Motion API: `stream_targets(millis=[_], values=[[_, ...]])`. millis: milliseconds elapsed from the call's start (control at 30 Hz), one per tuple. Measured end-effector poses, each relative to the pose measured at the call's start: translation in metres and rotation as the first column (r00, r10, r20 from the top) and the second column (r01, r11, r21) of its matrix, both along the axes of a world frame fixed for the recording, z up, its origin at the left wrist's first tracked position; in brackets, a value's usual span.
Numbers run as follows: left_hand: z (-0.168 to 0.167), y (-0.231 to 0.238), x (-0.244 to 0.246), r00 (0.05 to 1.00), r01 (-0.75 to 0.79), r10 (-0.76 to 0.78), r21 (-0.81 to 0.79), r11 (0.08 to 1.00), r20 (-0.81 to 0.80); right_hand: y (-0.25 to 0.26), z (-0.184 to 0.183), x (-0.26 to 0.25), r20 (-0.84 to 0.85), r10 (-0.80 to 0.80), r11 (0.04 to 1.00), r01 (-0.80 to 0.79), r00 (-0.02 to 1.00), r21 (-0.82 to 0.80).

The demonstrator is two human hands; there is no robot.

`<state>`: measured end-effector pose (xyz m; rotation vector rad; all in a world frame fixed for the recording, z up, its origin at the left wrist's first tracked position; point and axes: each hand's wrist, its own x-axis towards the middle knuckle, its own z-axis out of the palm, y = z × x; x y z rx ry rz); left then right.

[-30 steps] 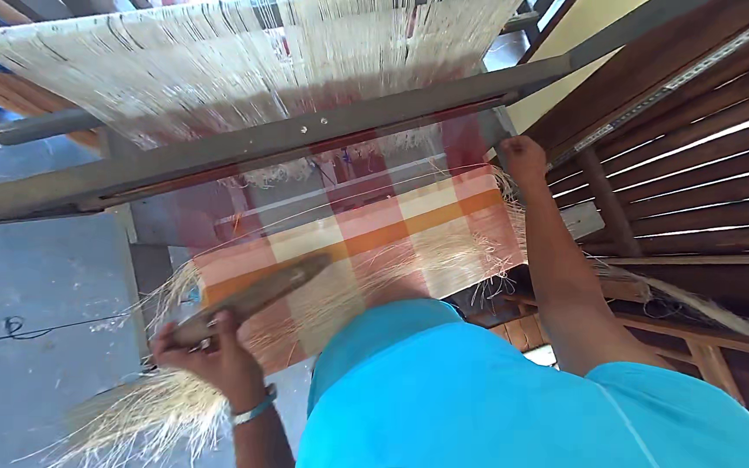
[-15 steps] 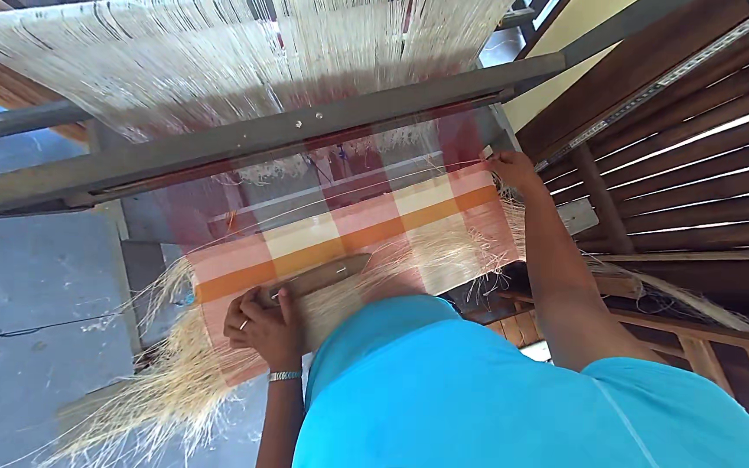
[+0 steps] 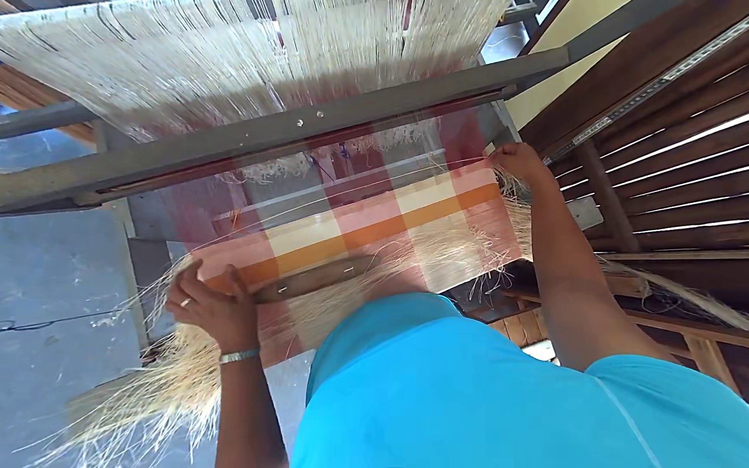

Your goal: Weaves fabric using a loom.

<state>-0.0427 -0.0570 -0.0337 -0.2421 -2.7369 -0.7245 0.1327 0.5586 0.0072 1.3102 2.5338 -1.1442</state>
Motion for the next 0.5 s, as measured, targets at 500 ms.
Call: stream_targets(millis=[500], values=[[0.034,-0.038,-0.096,0.904,0.113,-0.104,0.004,0.994,0.415,-0.02,0.016,0.0,0.048,-0.001,1.0,0.001,0.999,-0.002]])
